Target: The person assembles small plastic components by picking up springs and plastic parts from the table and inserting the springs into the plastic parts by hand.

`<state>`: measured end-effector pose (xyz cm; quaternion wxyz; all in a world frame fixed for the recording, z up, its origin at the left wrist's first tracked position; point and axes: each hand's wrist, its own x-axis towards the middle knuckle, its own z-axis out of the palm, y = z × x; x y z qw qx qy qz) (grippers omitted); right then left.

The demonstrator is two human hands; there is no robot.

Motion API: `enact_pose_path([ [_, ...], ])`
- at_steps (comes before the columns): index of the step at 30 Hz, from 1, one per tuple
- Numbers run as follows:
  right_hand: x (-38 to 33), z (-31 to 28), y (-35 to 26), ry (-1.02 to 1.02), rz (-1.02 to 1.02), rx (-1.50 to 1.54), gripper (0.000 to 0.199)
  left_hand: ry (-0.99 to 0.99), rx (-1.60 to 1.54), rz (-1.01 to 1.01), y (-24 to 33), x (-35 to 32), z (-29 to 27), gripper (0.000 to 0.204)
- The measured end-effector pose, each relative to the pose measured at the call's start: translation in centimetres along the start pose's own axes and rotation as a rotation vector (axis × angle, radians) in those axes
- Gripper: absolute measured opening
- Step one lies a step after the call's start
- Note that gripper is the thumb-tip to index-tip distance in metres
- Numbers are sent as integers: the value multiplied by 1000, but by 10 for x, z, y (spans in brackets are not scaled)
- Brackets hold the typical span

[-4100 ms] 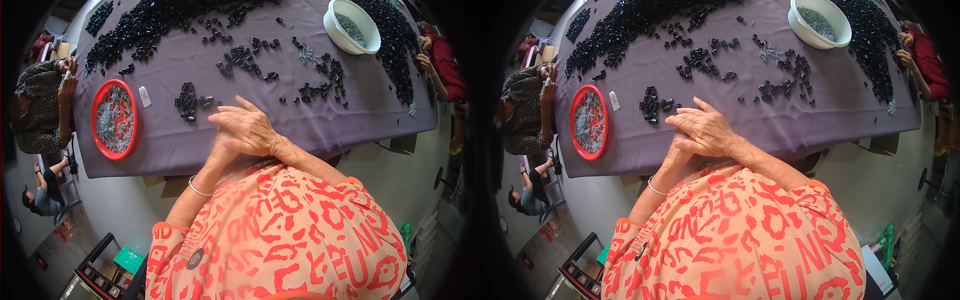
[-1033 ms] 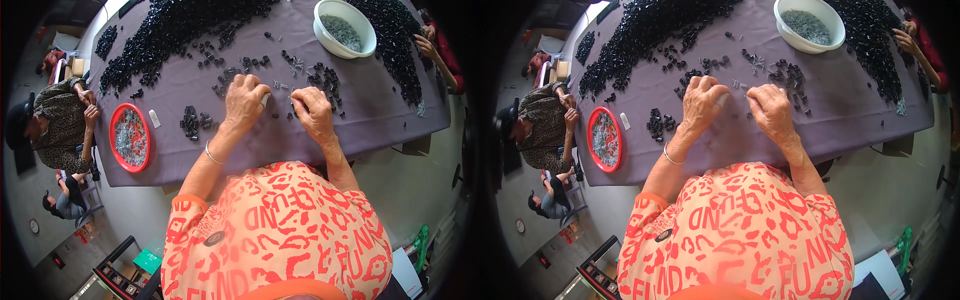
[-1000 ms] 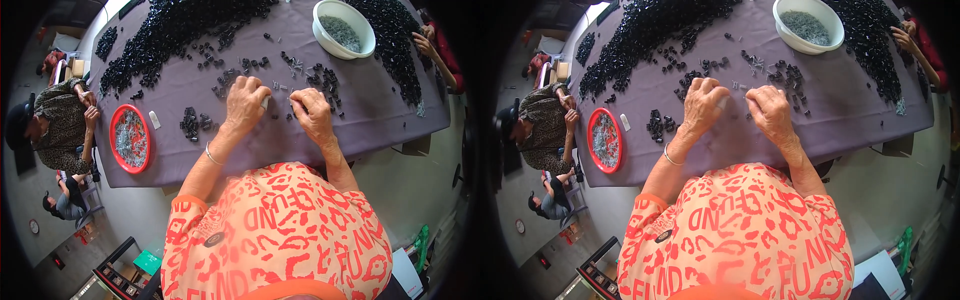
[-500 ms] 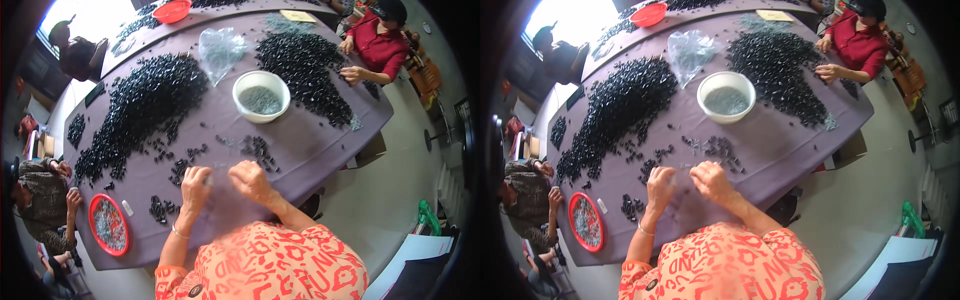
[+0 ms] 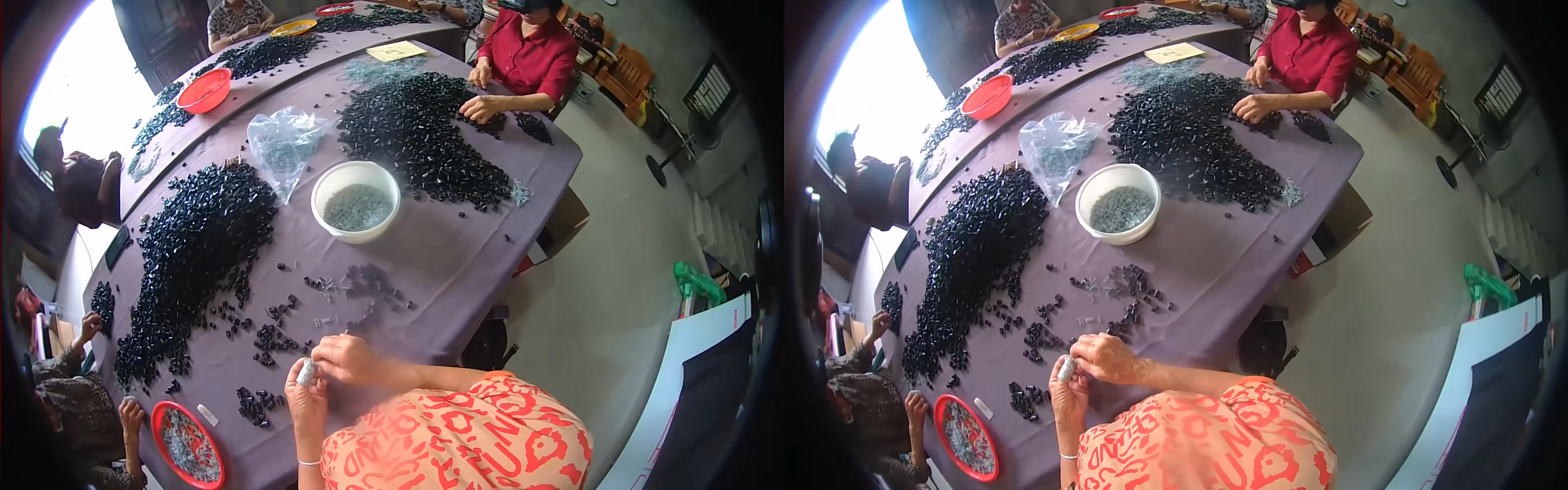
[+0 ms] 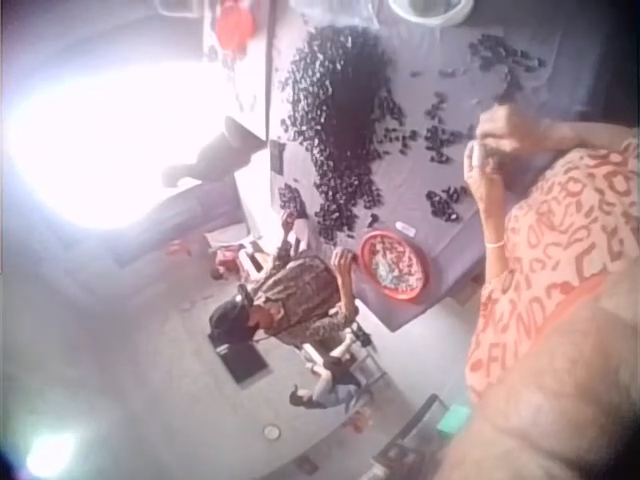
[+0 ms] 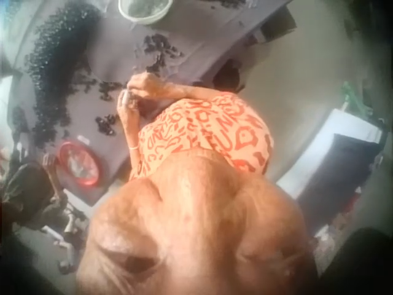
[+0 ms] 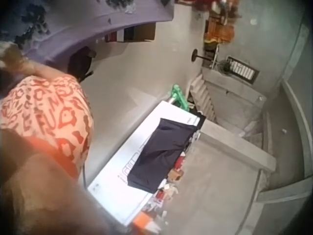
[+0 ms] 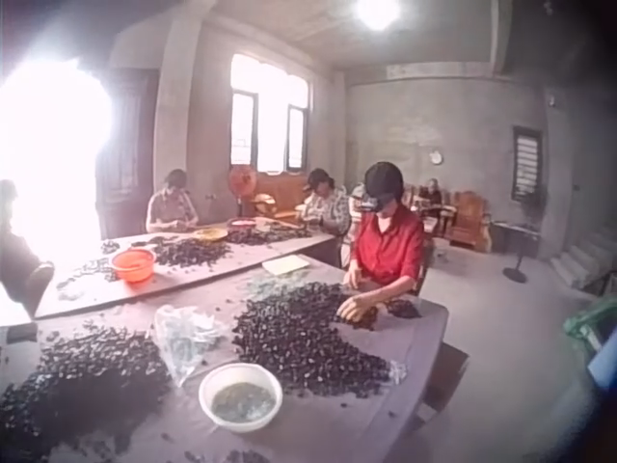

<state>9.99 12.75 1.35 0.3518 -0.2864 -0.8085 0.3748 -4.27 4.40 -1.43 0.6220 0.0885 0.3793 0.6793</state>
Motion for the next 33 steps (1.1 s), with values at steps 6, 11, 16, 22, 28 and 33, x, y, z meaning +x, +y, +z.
enact_pose_path([
  [6, -1, 7, -1, 103, -86, 102, 13, 97, -175, -137, -5, 0, -6, 20],
  [11, -7, 19, 3, 194, -165, 71, 16, 13, -180, -158, -21, 4, -38, 46],
  [16, -6, 20, 5, 216, -176, 125, 15, -19, -135, -108, -2, -14, 4, 24],
  [22, -1, 16, -3, 206, -177, 246, 10, -79, -268, -123, -8, -16, -7, 26],
  [28, -3, 12, -11, 212, -19, 436, 9, -83, -276, -98, -2, -22, 10, 27],
  [33, -5, 12, -14, 211, 16, 481, 10, 24, -172, -53, -1, -21, 8, 27],
])
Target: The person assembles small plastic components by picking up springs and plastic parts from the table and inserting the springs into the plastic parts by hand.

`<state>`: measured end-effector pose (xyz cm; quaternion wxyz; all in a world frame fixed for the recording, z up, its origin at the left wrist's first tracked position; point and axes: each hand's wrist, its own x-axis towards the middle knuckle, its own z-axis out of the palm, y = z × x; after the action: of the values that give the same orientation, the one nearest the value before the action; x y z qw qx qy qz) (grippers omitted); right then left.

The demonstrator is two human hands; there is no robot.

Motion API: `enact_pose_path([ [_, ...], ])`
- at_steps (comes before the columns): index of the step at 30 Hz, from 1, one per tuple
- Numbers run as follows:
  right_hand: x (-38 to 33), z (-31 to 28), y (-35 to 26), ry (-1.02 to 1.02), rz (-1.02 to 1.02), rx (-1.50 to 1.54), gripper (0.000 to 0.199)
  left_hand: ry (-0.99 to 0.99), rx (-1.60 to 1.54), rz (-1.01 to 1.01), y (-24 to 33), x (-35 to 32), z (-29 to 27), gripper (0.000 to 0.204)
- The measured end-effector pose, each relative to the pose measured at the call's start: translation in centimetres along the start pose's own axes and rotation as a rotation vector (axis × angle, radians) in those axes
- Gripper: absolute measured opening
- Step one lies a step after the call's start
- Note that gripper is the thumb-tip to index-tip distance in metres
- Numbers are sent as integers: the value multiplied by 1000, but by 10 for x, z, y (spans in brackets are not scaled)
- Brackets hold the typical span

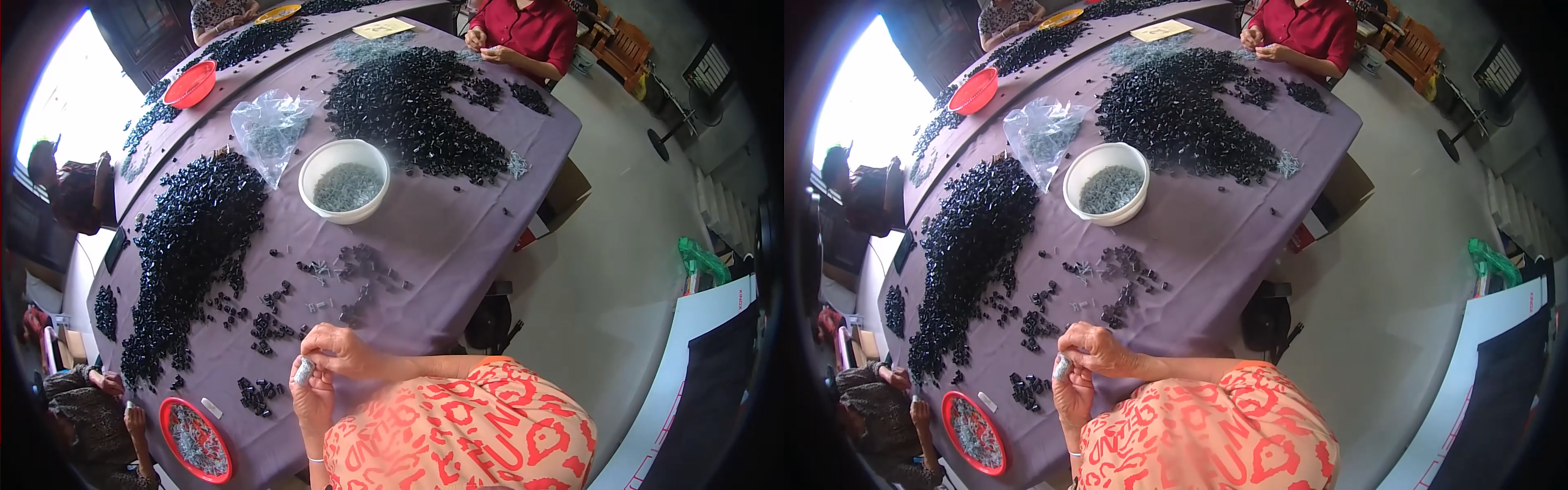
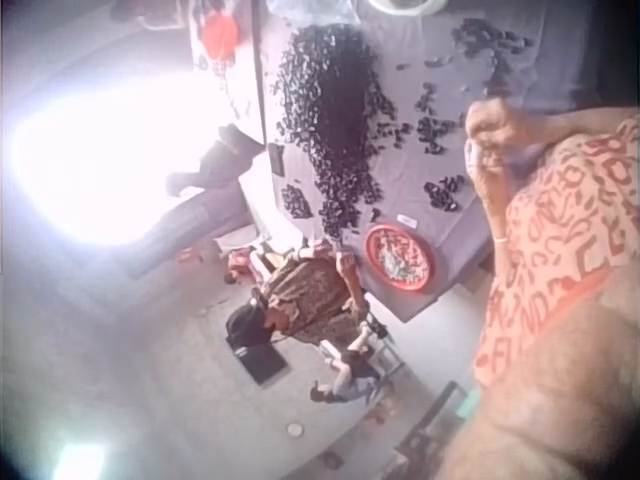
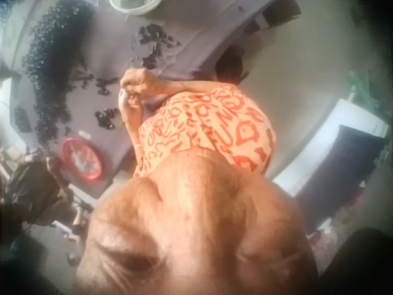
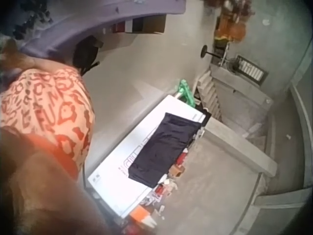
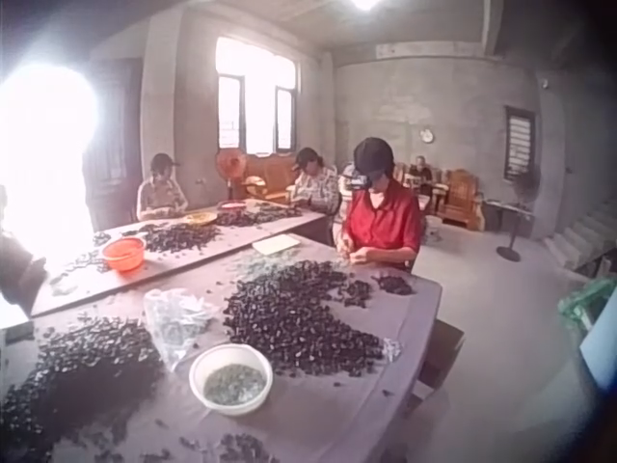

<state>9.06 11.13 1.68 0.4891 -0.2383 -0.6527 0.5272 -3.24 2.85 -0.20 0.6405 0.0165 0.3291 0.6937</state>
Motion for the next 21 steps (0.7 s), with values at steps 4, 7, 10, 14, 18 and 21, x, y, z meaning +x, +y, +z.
enact_pose_path([
  [4, -1, 0, 0, -27, 114, 49, 11, -49, 48, 36, -1, 0, -2, 24],
  [7, -2, -1, 7, 2, 17, -39, 10, -20, 76, 33, -3, -1, 6, 24],
  [10, 2, -2, 5, -11, -66, -75, 10, -83, -69, -70, -3, 5, -8, 28],
  [14, 4, -1, 4, 20, -85, -76, 11, -174, -224, -146, -4, 7, -8, 30],
  [18, 5, 1, 0, 61, -141, -104, 13, 10, -55, -100, -3, 1, 2, 24],
  [21, 4, 6, -2, 64, -194, -141, 13, -63, -57, -114, 2, 0, -8, 21],
])
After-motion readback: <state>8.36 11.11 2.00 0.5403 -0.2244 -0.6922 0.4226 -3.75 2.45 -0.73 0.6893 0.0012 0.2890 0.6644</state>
